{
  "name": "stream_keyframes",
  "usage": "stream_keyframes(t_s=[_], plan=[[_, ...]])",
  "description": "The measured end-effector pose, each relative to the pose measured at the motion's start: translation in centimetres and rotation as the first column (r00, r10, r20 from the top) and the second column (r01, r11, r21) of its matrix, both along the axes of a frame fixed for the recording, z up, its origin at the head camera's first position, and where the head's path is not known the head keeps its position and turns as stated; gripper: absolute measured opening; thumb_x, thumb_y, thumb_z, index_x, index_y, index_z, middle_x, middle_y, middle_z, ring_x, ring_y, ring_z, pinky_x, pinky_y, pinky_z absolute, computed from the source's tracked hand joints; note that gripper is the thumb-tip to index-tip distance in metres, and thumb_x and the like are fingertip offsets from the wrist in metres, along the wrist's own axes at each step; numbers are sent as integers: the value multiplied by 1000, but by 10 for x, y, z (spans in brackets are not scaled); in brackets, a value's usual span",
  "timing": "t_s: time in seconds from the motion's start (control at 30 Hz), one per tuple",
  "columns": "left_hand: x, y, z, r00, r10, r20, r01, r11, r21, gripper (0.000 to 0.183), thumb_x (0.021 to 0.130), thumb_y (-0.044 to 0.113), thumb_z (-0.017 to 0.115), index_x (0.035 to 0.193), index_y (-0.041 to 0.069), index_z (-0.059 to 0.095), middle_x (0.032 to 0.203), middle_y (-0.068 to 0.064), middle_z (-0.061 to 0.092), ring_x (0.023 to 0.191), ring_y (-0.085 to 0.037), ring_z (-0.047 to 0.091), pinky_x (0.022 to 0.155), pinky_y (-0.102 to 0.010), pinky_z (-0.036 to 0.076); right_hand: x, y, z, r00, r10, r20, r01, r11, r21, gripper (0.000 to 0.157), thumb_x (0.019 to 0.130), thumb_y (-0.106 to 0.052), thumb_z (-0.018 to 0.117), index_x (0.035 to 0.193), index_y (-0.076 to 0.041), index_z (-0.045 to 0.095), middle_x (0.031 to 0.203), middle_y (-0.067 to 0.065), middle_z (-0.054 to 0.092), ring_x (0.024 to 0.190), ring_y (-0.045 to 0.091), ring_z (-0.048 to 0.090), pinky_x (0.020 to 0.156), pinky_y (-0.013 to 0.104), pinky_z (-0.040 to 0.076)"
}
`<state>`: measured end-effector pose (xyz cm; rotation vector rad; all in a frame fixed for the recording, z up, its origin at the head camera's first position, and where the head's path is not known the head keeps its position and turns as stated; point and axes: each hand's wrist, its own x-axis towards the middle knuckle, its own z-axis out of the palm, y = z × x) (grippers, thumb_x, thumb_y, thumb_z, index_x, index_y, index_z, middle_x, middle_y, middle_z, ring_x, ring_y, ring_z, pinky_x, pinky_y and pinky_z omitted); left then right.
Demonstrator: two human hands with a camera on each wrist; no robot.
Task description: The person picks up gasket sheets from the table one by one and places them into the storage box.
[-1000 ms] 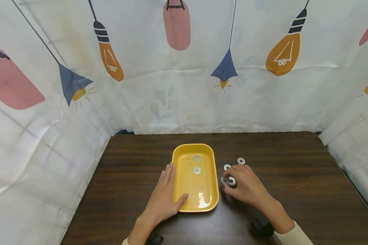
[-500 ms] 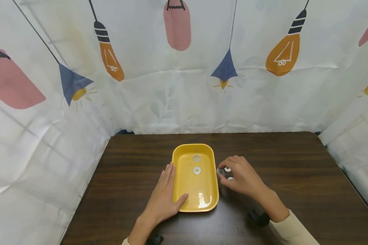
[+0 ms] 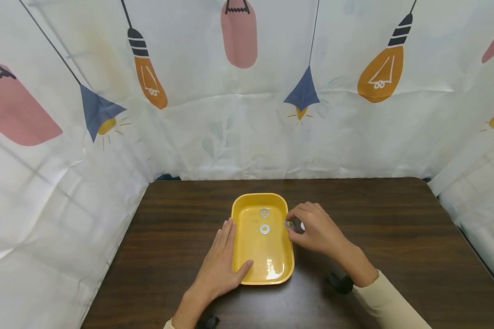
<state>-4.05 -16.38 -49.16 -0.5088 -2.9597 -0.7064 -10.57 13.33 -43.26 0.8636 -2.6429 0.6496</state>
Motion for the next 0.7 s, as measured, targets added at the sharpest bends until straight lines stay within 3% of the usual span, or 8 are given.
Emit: stream_keyframes(t_s=[0.17,0.47,0.7], plan=[[0,0,0,1000,0,4,0,1000,-3,107,93,55,69,170,4,15,181,-5,9,168,-23,13,133,-18,-7,-7,-6,5,1000,11,-4,-11,1000,15,18,83,-22,84,97,-12,77,95,-1,76,88,18,64,85,41,55],[-1,0,2,1000,1,14,-1,1000,0,107,93,56,68,170,5,15,181,-5,9,168,-22,13,130,-13,-11,-24,-13,11,998,54,34,-54,999,8,16,85,-22,84,98,-13,79,96,1,78,91,21,68,88,44,57],[-1,0,1,1000,6,21,-6,1000,-20,107,94,57,68,170,6,14,181,-4,7,169,-21,12,136,-43,17,-32,-15,10,994,49,98,-49,999,-12,19,86,-21,83,101,-11,79,99,1,78,95,26,71,95,50,58]])
